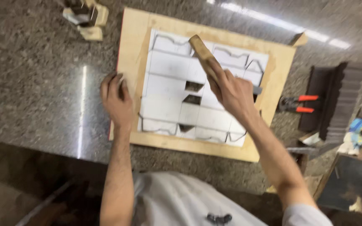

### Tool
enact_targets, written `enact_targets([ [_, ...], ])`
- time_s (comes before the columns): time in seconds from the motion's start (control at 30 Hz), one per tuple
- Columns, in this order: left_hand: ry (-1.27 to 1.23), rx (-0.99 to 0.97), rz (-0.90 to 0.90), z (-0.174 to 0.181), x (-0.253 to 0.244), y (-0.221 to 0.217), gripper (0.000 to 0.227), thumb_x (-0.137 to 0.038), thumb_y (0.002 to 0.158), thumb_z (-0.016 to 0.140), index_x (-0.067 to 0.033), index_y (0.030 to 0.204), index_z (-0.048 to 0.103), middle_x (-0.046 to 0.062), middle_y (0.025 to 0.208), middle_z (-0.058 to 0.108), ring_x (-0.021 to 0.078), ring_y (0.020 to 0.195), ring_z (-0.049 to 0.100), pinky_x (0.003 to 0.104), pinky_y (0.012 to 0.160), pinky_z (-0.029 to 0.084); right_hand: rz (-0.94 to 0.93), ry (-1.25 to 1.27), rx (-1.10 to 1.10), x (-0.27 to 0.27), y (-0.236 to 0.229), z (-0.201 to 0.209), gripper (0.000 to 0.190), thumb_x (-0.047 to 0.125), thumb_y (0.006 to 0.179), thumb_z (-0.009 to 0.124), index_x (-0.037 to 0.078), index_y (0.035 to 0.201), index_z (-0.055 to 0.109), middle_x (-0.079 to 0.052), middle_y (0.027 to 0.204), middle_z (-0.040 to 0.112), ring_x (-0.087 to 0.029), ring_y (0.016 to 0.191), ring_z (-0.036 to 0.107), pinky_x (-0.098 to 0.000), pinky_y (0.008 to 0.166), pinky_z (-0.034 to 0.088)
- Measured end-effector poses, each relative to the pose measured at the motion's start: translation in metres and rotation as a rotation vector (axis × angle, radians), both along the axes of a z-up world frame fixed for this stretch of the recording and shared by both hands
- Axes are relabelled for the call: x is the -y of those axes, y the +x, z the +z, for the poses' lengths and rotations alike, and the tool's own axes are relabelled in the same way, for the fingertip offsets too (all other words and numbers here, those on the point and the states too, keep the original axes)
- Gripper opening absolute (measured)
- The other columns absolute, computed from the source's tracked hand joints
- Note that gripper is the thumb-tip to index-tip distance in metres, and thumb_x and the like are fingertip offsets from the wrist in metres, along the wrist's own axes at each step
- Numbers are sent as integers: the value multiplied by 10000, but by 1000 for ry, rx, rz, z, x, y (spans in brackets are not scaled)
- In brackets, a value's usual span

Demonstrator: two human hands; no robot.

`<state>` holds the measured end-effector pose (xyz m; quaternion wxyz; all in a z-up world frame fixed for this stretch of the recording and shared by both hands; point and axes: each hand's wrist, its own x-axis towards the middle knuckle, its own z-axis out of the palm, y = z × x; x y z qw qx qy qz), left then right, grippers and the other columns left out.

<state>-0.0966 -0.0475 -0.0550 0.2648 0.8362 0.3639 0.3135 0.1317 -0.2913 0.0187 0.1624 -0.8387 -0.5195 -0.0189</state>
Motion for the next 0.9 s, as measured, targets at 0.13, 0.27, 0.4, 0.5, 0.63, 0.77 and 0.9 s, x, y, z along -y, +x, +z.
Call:
enact_targets([
  [0.13,-32,-27,-9,-1,8,-20,200,-43,1053,666,-14,1246,706,145,1334,633,336,1280,594,475,1095,504,68,258,-57,2,-8,-12,548,181,1164,636,185,1614,324,-127,967,668,-279,705,673,-420,570,530],
  [0.27,-11,-12,2,0,3,-5,207,-58,1030,667,-24,1228,717,144,1334,630,346,1282,583,470,1083,494,-31,-79,-10,7,1,-19,597,251,1059,657,189,1587,386,-106,910,678,-294,618,635,-432,508,499],
  [0.4,-26,-24,16,1,5,-12,194,-71,1052,663,-34,1234,717,131,1350,626,336,1285,577,461,1086,500,32,408,-32,3,-4,-20,615,119,1116,613,194,1641,303,-144,1117,703,-292,758,684,-399,612,547],
  [0.5,-37,-50,38,1,7,-16,201,-73,1044,661,-36,1232,722,124,1348,630,338,1281,572,458,1065,504,-72,-302,-108,2,-8,-13,610,202,1051,734,222,1569,412,-136,918,721,-301,524,654,-424,445,515],
  [0.63,40,-58,36,-10,2,-4,195,-81,1035,679,-48,1219,734,105,1349,643,325,1286,579,463,1073,500,-94,296,-108,4,-5,-7,682,117,1019,712,210,1604,374,-141,1056,715,-285,741,708,-408,627,579],
  [0.77,-29,-49,23,-10,2,-15,208,-65,1023,660,-40,1221,719,131,1352,624,346,1275,567,458,1051,508,-90,143,-36,-4,-16,-11,648,140,1027,729,186,1576,387,-155,942,704,-309,653,666,-431,553,531],
  [0.9,-9,-26,2,-1,7,-9,210,-54,1027,658,-31,1225,724,148,1340,619,353,1262,575,465,1045,506,-127,-28,-114,0,-23,-13,661,154,998,762,120,1553,405,-147,832,716,-335,559,634,-457,470,489],
])
